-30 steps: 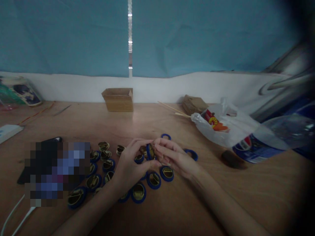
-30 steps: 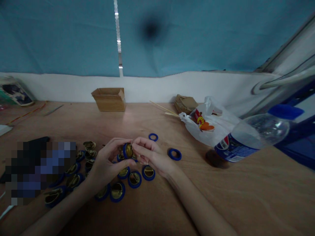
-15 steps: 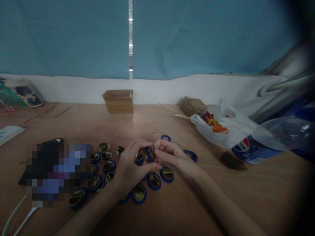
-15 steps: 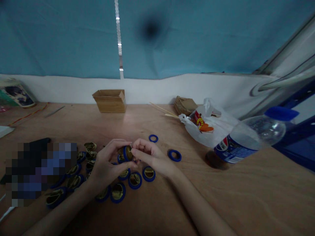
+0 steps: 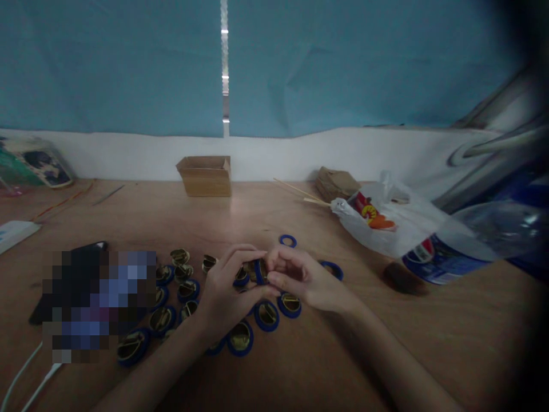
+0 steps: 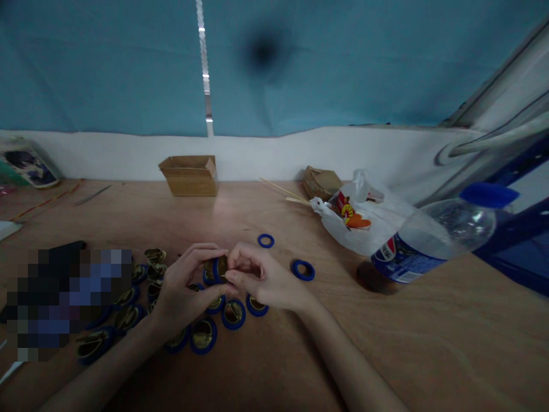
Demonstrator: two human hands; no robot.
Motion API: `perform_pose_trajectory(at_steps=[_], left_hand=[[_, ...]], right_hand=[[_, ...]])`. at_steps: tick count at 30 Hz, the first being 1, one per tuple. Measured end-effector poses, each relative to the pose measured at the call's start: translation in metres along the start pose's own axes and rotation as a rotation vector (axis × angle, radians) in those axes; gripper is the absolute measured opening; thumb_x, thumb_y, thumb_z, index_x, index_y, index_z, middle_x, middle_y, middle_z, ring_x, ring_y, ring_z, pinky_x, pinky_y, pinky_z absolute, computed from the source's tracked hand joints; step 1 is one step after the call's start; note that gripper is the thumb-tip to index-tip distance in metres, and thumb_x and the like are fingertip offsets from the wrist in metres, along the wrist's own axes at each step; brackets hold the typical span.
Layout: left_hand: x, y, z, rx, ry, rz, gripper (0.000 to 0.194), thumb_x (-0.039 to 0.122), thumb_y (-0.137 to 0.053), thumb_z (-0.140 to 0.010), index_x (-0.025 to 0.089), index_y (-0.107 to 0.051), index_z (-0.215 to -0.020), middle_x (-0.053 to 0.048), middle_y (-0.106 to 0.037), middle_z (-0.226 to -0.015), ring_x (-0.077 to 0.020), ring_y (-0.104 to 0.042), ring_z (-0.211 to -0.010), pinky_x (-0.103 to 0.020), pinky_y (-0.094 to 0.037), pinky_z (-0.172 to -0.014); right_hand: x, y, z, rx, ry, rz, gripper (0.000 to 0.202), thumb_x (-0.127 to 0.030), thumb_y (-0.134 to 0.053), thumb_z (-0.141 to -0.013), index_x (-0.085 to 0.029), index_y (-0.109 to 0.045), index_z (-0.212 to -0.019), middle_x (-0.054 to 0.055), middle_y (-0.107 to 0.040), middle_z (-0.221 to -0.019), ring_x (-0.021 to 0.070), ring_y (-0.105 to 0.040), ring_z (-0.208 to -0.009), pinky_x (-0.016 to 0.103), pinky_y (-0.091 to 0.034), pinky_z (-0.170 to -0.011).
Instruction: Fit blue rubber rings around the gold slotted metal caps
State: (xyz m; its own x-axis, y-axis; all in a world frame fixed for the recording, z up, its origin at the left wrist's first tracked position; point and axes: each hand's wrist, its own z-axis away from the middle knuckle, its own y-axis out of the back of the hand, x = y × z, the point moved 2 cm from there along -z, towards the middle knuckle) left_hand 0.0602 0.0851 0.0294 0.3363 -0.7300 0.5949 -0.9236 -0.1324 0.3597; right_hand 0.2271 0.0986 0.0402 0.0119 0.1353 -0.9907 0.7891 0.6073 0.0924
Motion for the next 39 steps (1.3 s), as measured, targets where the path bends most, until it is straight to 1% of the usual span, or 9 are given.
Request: perform_pose_trajectory(at_steps=[6,12,17,20,22,29,32,35,39], left_hand=[[0.002,0.001,0.003,0.003,0.000,0.003,0.050,0.025,-0.086,-0.062,0.019,-0.061,-0.105,-0.008,-0.065,-0.103,-0.0199,-0.066,-0.092,-0.032,-0.058,-0.077],[0.004,0.001,0.003,-0.004,-0.020,-0.008,0.048,0.024,-0.083,-0.066,0.020,-0.060,-0.108,-0.008,-0.065,-0.103,-0.0196,-0.067,-0.091,-0.030,-0.060,-0.071],[0.005,0.002,0.003,0.021,-0.062,-0.031,0.045,0.025,-0.081,-0.069,0.020,-0.060,-0.108,-0.007,-0.065,-0.103,-0.0192,-0.067,-0.091,-0.031,-0.060,-0.073],[0.005,0.002,0.004,0.000,-0.066,-0.049,0.044,0.024,-0.080,-0.071,0.020,-0.058,-0.109,-0.008,-0.064,-0.105,-0.0194,-0.066,-0.094,-0.031,-0.060,-0.075],[0.005,0.002,0.004,-0.019,-0.072,-0.073,0.043,0.022,-0.078,-0.073,0.019,-0.058,-0.110,-0.008,-0.063,-0.105,-0.0198,-0.065,-0.096,-0.032,-0.059,-0.079],[0.001,0.003,0.004,-0.053,-0.130,-0.238,0.046,0.010,-0.063,-0.083,0.018,-0.051,-0.126,-0.009,-0.058,-0.112,-0.0198,-0.061,-0.105,-0.032,-0.055,-0.092],[0.001,0.002,0.005,-0.053,-0.138,-0.292,0.048,0.008,-0.059,-0.085,0.018,-0.049,-0.130,-0.010,-0.056,-0.113,-0.0202,-0.060,-0.105,-0.032,-0.055,-0.091],[0.002,0.002,0.005,-0.055,-0.148,-0.330,0.051,0.006,-0.055,-0.086,0.020,-0.046,-0.135,-0.010,-0.054,-0.113,-0.0205,-0.060,-0.104,-0.032,-0.057,-0.090],[0.004,0.003,0.006,-0.029,-0.169,-0.337,0.053,0.000,-0.051,-0.086,0.021,-0.047,-0.134,-0.010,-0.052,-0.115,-0.0205,-0.059,-0.108,-0.033,-0.057,-0.092]], right_hand=[[-0.003,-0.001,0.002,0.012,0.028,-0.005,0.021,-0.026,-0.064,-0.087,-0.018,-0.046,-0.079,-0.006,-0.046,-0.067,0.0074,-0.041,-0.057,0.022,-0.029,-0.051],[-0.006,-0.001,0.002,0.005,0.013,-0.006,0.022,-0.028,-0.064,-0.086,-0.019,-0.046,-0.079,-0.005,-0.048,-0.067,0.0081,-0.044,-0.057,0.023,-0.031,-0.051],[-0.005,-0.002,0.003,0.029,0.014,0.094,0.020,-0.030,-0.059,-0.089,-0.020,-0.045,-0.079,-0.006,-0.044,-0.064,0.0088,-0.039,-0.055,0.023,-0.029,-0.049],[-0.007,-0.003,0.003,0.051,0.036,0.162,0.019,-0.029,-0.056,-0.090,-0.020,-0.045,-0.078,-0.007,-0.040,-0.062,0.0091,-0.036,-0.054,0.023,-0.028,-0.048],[-0.010,-0.003,0.003,0.071,0.072,0.239,0.017,-0.026,-0.055,-0.090,-0.020,-0.045,-0.077,-0.006,-0.040,-0.064,0.0097,-0.037,-0.055,0.023,-0.029,-0.049],[-0.022,-0.009,0.002,0.203,0.284,0.708,0.018,-0.010,-0.054,-0.084,-0.020,-0.044,-0.073,-0.002,-0.048,-0.071,0.0123,-0.047,-0.065,0.026,-0.036,-0.059],[-0.020,-0.015,0.004,0.218,0.348,0.805,0.014,-0.009,-0.050,-0.086,-0.020,-0.047,-0.078,0.000,-0.052,-0.075,0.0137,-0.051,-0.068,0.026,-0.041,-0.061],[-0.016,-0.020,0.005,0.224,0.366,0.891,0.010,-0.011,-0.046,-0.090,-0.018,-0.050,-0.084,0.003,-0.057,-0.082,0.0159,-0.056,-0.074,0.028,-0.047,-0.064],[-0.015,-0.027,0.007,0.219,0.450,1.039,0.014,-0.008,-0.043,-0.089,-0.014,-0.055,-0.093,0.009,-0.062,-0.088,0.0196,-0.061,-0.084,0.033,-0.055,-0.075]])
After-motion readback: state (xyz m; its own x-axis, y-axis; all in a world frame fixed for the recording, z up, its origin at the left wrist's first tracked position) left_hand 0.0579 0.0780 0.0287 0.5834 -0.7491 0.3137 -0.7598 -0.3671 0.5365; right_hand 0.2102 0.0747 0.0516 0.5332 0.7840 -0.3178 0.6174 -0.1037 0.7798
